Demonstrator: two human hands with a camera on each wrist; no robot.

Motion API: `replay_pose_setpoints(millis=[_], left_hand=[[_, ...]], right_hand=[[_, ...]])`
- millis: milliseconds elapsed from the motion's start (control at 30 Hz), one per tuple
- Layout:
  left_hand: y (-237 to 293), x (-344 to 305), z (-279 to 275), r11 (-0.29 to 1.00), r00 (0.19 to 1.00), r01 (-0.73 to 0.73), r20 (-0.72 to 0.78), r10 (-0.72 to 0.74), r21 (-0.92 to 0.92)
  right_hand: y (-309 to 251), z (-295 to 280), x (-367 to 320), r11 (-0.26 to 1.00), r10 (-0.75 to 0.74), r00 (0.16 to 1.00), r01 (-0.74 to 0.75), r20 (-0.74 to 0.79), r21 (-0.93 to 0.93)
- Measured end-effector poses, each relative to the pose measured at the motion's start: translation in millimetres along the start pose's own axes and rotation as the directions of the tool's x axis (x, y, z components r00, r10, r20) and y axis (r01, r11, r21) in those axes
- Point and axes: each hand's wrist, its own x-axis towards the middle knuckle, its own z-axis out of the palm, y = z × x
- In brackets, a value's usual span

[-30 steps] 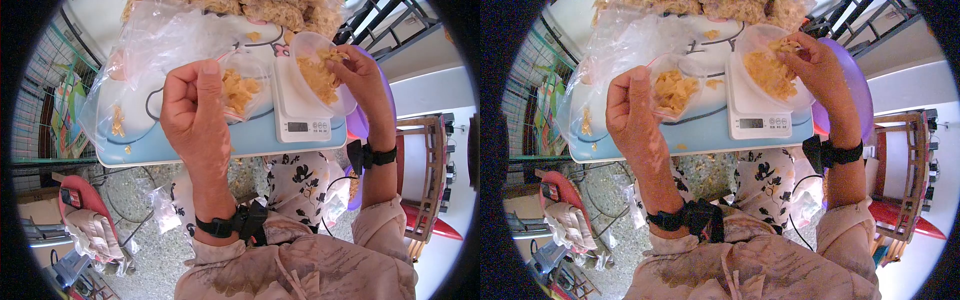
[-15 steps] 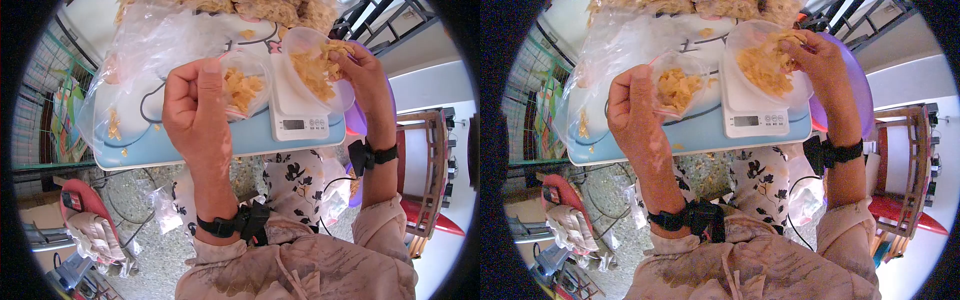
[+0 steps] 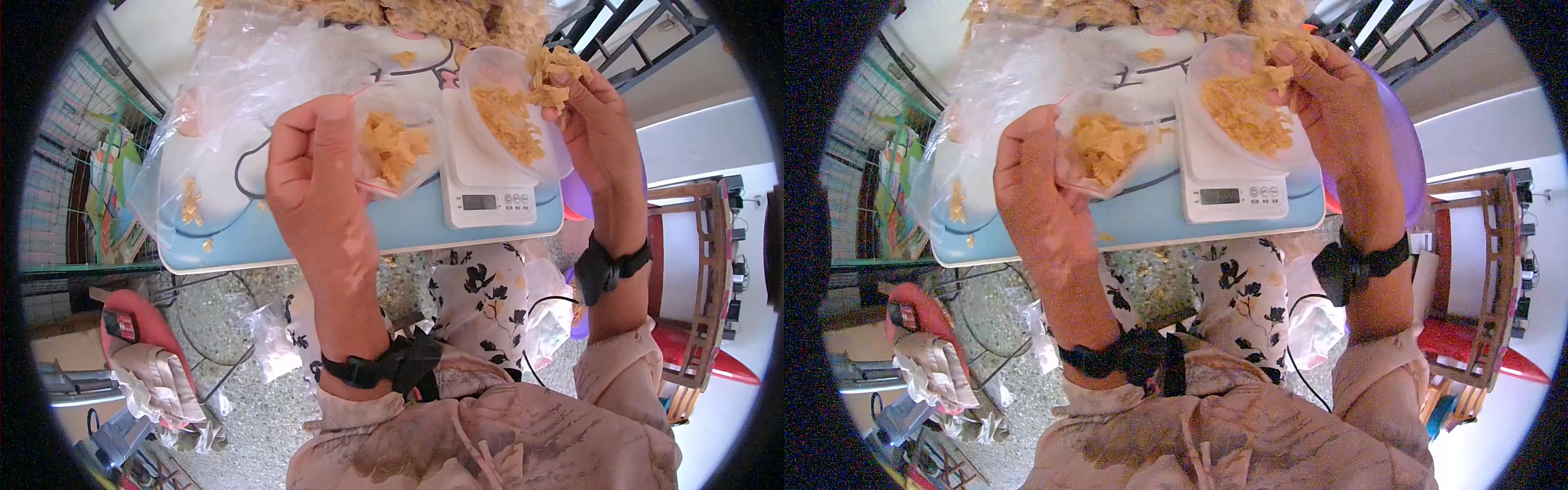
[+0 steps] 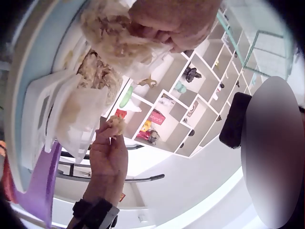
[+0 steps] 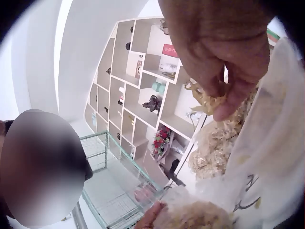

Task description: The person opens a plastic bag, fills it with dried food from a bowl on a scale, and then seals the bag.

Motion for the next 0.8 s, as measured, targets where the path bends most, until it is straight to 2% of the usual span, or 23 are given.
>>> replay_pose_setpoints(millis=[100, 200, 267, 300, 367, 400, 433, 467, 500, 667, 733, 800], left_hand=[[0, -1, 4, 0.999, 0.999, 0.046, -0.008, -0.046, -0.025], [3, -3, 10, 0.998, 0.998, 0.051, -0.036, -0.052, -0.048], [4, -3, 11, 0.998, 0.997, 0.049, -0.060, -0.052, -0.044], [5, -3, 10, 0.997, 0.996, 0.069, -0.063, -0.071, -0.038], [3, -3, 7, 0.996, 0.994, 0.085, -0.068, -0.087, -0.033], [1, -2, 4, 0.995, 0.997, 0.076, -0.026, -0.078, -0.061], [0, -1, 2, 0.994, 0.998, 0.068, 0.015, -0.067, -0.089], [0, -1, 1, 0.994, 0.998, 0.063, 0.010, -0.063, -0.090], [2, -1, 2, 0.991, 0.996, 0.081, -0.015, -0.083, -0.107], [6, 2, -2, 0.986, 0.996, 0.072, -0.050, -0.080, -0.150], [3, 2, -3, 0.997, 0.999, 0.026, -0.018, -0.027, -0.073], [1, 3, -1, 0.999, 1.000, -0.003, -0.017, 0.002, -0.041]], right_hand=[[-13, 43, -11, 0.998, -0.064, 0.998, 0.065, -0.025, 0.013], [-18, 76, -18, 0.987, -0.140, 0.990, 0.136, -0.034, -0.090], [-13, 94, -21, 0.956, -0.277, 0.960, 0.270, -0.049, -0.115], [-10, 103, -23, 0.955, -0.279, 0.959, 0.273, -0.044, -0.114], [0, 119, -24, 0.833, -0.448, 0.893, 0.399, -0.043, -0.384], [4, 123, -23, 0.832, -0.449, 0.893, 0.402, -0.038, -0.382], [8, 127, -21, 0.611, -0.593, 0.798, 0.534, 0.109, -0.584], [12, 130, -19, 0.323, -0.673, 0.681, 0.620, 0.287, -0.715], [15, 129, -18, 0.250, -0.651, 0.662, 0.650, 0.372, -0.718], [27, 127, -24, 0.268, -0.577, 0.678, 0.684, 0.455, -0.679], [27, 126, -23, 0.256, -0.552, 0.673, 0.698, 0.492, -0.668], [24, 127, -21, 0.321, -0.405, 0.752, 0.649, 0.520, -0.689]])
